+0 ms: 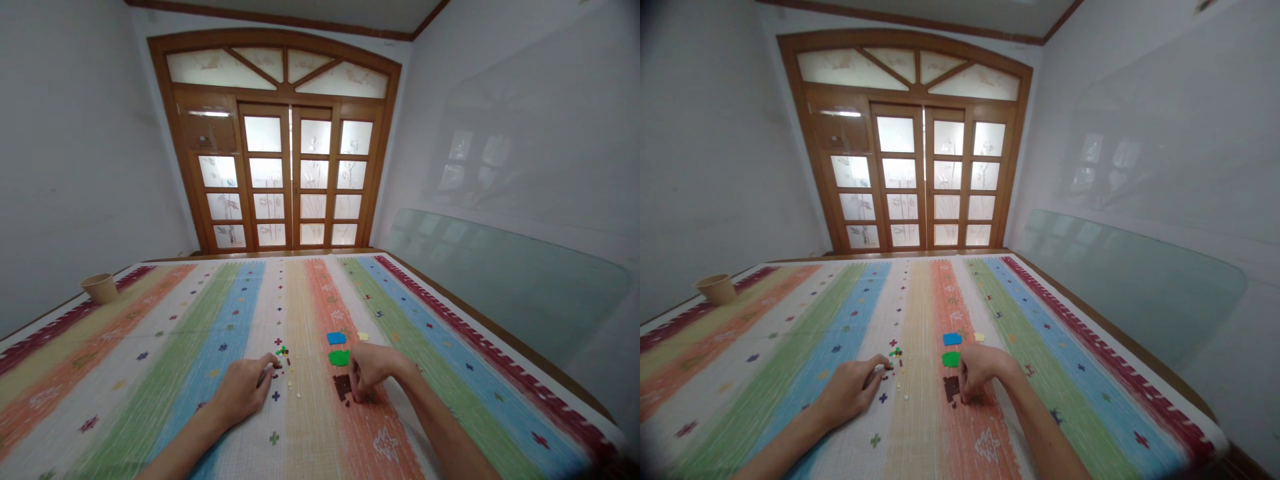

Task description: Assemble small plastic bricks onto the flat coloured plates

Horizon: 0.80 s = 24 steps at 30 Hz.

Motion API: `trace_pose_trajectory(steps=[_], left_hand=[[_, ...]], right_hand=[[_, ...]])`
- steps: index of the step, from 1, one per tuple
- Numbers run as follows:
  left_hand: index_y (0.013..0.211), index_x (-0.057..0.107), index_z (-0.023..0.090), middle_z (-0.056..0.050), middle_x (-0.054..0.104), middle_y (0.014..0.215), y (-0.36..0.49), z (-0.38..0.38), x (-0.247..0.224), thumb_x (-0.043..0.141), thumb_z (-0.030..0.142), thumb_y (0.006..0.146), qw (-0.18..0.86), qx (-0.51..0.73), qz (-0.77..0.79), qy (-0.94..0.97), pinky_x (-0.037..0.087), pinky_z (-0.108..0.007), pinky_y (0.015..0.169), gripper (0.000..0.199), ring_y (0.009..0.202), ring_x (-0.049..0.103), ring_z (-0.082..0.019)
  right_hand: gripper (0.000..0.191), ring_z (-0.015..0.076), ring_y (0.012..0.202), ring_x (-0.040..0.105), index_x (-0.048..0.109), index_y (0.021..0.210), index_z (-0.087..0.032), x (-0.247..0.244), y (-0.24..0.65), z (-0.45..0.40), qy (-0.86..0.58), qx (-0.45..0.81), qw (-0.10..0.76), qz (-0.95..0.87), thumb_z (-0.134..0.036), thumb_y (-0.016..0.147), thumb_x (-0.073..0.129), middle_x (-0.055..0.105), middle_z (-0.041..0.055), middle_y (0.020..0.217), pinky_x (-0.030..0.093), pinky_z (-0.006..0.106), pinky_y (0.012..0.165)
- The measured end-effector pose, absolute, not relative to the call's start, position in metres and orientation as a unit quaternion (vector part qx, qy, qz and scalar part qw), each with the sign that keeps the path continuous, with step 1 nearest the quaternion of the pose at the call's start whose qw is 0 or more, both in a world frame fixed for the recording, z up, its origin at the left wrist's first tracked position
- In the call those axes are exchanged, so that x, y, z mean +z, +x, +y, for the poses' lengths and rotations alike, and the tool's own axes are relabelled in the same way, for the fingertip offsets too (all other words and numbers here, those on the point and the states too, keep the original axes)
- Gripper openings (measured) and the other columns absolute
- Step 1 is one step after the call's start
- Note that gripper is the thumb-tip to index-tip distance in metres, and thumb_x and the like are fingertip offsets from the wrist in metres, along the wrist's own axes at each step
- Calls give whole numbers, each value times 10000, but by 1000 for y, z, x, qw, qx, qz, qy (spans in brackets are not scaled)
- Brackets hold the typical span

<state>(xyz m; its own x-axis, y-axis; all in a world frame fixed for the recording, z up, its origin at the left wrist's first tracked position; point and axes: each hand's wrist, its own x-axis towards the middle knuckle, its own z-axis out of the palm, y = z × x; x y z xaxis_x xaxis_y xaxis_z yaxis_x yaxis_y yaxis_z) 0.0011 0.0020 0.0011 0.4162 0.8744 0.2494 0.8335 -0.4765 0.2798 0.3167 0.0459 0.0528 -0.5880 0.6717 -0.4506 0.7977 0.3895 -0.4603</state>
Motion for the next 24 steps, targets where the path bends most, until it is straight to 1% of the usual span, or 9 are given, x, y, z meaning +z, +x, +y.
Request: trace_pose_trajectory(steps=[5,14,18,21,24], left_hand=[[1050,648,226,-10,682,669,1,2,2,396,287,952,54,176,513,839,378,-245,616,277,634,645,-172],[1065,651,216,-5,669,647,2,0,5,395,287,943,54,181,512,838,379,-241,606,292,622,637,-164],[1063,652,217,-6,670,650,2,0,5,397,291,945,57,179,511,839,377,-244,602,291,615,633,-164],[1064,652,217,-11,677,661,3,0,5,402,290,944,58,177,513,838,377,-248,604,287,624,638,-169],[1060,651,217,-14,682,668,3,0,5,400,285,945,57,176,514,838,377,-251,611,284,629,642,-172]], right_hand=[[158,116,580,585,818,758,-202,58,314,42,458,-299,104,830,-222,607,774,726,-2,657,338,184,476],[127,110,556,551,805,710,-178,55,314,44,464,-294,96,830,-179,592,758,693,-8,616,320,184,462],[113,106,534,541,802,701,-187,53,316,47,443,-313,55,838,-182,597,758,680,-15,594,322,188,463],[119,103,538,551,805,733,-194,54,314,47,427,-343,24,836,-178,644,728,677,-19,603,336,189,482],[114,100,543,522,800,750,-174,55,306,45,441,-316,-17,840,-193,647,753,641,-22,590,314,195,481]])
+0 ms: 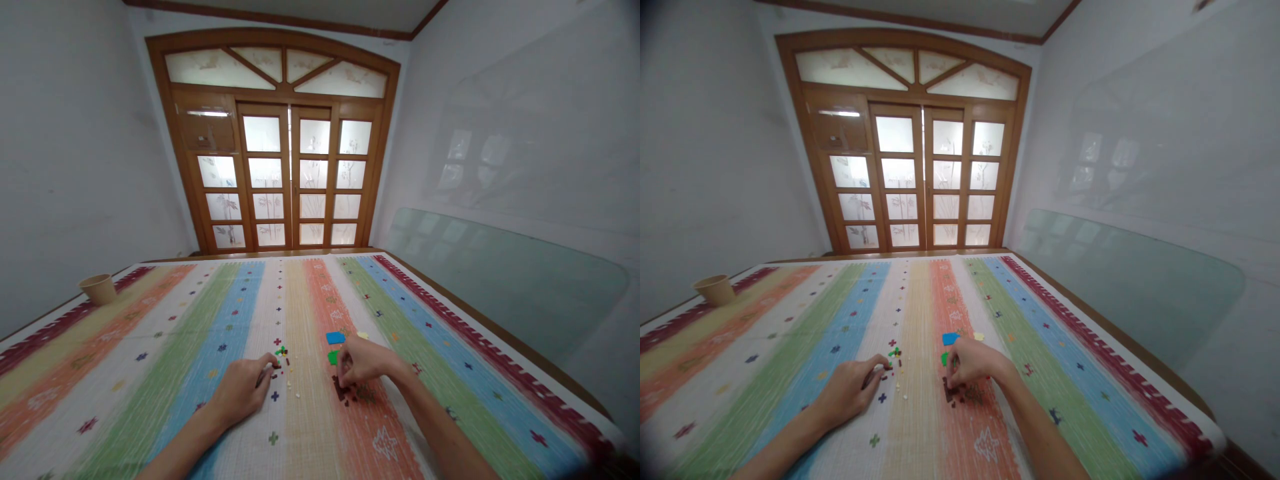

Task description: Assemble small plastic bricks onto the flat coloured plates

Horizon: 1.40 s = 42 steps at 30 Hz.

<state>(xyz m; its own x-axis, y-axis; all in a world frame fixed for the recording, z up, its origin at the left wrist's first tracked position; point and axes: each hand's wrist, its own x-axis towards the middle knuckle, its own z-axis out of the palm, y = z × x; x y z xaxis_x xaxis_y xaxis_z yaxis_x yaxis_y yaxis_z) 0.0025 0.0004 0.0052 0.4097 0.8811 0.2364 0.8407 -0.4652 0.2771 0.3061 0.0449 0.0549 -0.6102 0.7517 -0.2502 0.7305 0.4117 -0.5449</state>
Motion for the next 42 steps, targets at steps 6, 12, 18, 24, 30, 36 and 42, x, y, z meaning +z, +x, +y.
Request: trace_pose_trajectory(steps=[6,12,18,24,30,36,42], left_hand=[[1040,652,223,-15,682,667,2,1,4,393,287,951,52,177,511,839,382,-250,614,281,635,644,-176],[975,653,217,-6,666,643,3,0,5,399,254,927,55,186,510,838,383,-230,602,262,619,632,-160],[998,648,217,-5,671,656,3,0,5,443,264,914,57,188,504,841,382,-229,591,227,584,615,-154],[1005,654,223,-5,671,636,3,-1,4,462,290,914,53,197,499,842,400,-239,601,223,600,640,-167],[1035,680,234,-17,702,674,4,-2,4,465,298,920,53,196,502,841,425,-247,618,252,625,663,-177],[1036,711,229,-27,724,715,4,-3,4,457,300,934,62,218,478,849,445,-221,618,284,627,665,-154],[1125,710,234,-47,749,765,3,-3,4,446,299,960,56,203,468,858,450,-235,624,318,668,695,-170]], right_hand=[[130,88,551,464,793,799,-171,48,287,41,-451,249,101,-851,-179,681,738,581,-29,594,291,204,508],[155,97,536,482,787,871,-190,36,272,39,-443,211,151,-858,-217,773,671,607,-15,589,309,218,553],[176,129,603,551,780,924,-217,38,265,32,-453,177,156,-860,-267,820,647,656,6,633,320,231,589],[225,164,688,628,778,987,-242,41,257,25,-464,159,138,-860,-267,858,596,725,36,724,348,248,625],[285,197,738,678,753,1087,-248,36,249,16,-449,169,131,-868,-308,895,551,762,62,794,412,269,698],[324,230,823,703,737,1137,-258,31,243,12,-435,170,125,-875,-316,912,512,774,92,937,442,282,719],[354,254,878,705,723,1173,-255,30,240,10,-441,168,119,-873,-365,926,495,772,104,971,458,302,759]])
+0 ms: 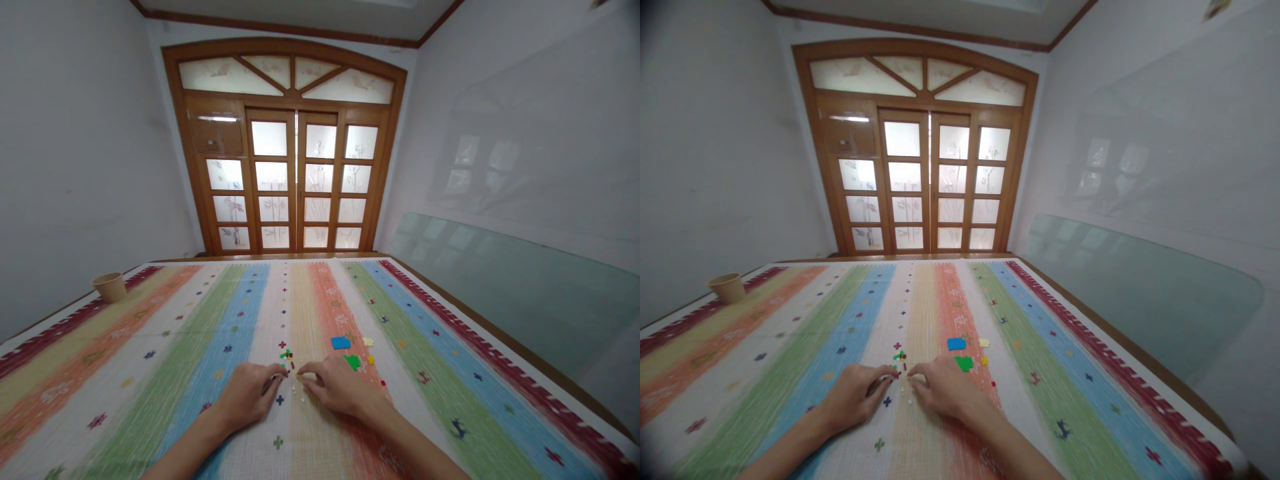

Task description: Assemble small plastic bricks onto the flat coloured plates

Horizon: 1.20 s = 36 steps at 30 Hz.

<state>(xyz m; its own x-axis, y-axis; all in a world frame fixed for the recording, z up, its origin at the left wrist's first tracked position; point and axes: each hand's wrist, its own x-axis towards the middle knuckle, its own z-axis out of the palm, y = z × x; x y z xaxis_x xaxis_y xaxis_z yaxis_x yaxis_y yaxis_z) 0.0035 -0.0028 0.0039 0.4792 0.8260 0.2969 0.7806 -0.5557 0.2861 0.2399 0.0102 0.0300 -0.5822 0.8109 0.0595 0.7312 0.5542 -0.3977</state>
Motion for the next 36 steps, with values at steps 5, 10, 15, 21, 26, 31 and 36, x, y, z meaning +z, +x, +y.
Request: trace_pose_trajectory(steps=[5,10,15,21,26,31,36], left_hand=[[1172,699,250,-47,756,775,3,-3,4,440,301,980,55,193,461,864,448,-237,621,326,671,700,-174],[1197,690,248,-58,765,813,3,-2,4,439,293,987,66,200,440,873,456,-231,636,331,695,706,-167],[1191,693,259,-52,768,829,2,-2,3,450,271,978,69,207,428,877,458,-233,634,324,706,711,-169],[1176,696,238,-57,761,796,2,-1,1,439,293,982,56,212,440,871,462,-236,616,327,684,712,-176],[1153,701,238,-54,762,799,2,-1,0,444,292,977,50,214,440,870,468,-247,629,316,688,716,-184],[1117,709,253,-39,766,810,3,-2,2,451,289,977,63,220,434,871,461,-240,632,296,701,718,-176],[1079,717,253,-30,765,799,3,-2,3,454,271,968,66,222,427,874,443,-223,618,285,685,710,-158]], right_hand=[[356,262,923,701,707,1197,-271,30,238,8,-438,162,117,-876,-368,924,500,764,105,1020,458,311,782],[358,267,915,706,690,1214,-271,31,235,8,-427,153,117,-884,-356,933,484,761,105,1040,458,311,766],[367,284,929,697,666,1241,-282,26,234,9,-432,134,112,-885,-355,916,514,758,108,1041,456,321,767],[371,268,902,700,656,1251,-291,22,232,9,-434,117,103,-887,-358,915,515,761,99,1021,451,305,747],[358,245,845,700,663,1238,-281,19,231,9,-430,103,106,-890,-362,924,511,766,89,972,447,289,727],[346,227,837,698,674,1221,-264,16,231,10,-424,95,111,-894,-355,920,531,766,86,975,445,274,730],[323,228,837,703,697,1185,-271,20,231,9,-427,92,115,-892,-362,926,527,769,84,969,438,271,710]])
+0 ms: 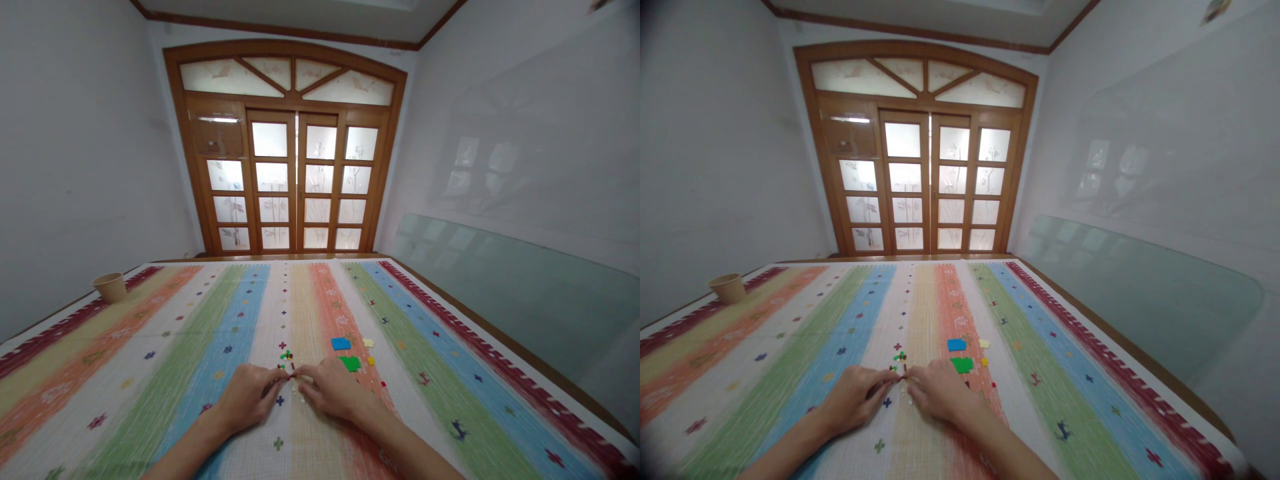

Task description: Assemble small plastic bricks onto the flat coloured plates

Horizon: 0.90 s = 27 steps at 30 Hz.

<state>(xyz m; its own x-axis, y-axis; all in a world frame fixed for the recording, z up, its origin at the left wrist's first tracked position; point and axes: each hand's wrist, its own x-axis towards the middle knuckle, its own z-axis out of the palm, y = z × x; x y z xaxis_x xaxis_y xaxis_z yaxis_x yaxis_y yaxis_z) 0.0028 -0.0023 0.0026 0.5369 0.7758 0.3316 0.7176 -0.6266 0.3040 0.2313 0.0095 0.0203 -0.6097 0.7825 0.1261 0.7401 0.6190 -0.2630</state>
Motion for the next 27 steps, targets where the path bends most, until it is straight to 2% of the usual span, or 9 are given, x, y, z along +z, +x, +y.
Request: trace_pose_trajectory(steps=[11,18,27], left_hand=[[1081,685,247,-38,763,844,3,-1,1,435,283,957,43,199,479,854,463,-257,659,281,747,722,-196],[1065,667,236,-36,738,757,3,1,-2,421,273,950,20,187,514,837,440,-253,615,275,677,699,-196],[1036,657,234,-28,719,706,3,1,0,384,262,947,8,174,533,828,415,-257,606,288,680,694,-200]], right_hand=[[258,225,791,708,751,1046,-250,22,229,11,-444,72,111,-886,-324,919,539,772,92,858,409,265,668],[238,220,791,711,753,1019,-237,24,226,10,-449,79,109,-883,-350,907,576,775,86,863,416,260,674],[234,225,809,714,751,1018,-247,19,225,12,-452,71,112,-882,-328,918,555,774,91,875,415,266,673]])
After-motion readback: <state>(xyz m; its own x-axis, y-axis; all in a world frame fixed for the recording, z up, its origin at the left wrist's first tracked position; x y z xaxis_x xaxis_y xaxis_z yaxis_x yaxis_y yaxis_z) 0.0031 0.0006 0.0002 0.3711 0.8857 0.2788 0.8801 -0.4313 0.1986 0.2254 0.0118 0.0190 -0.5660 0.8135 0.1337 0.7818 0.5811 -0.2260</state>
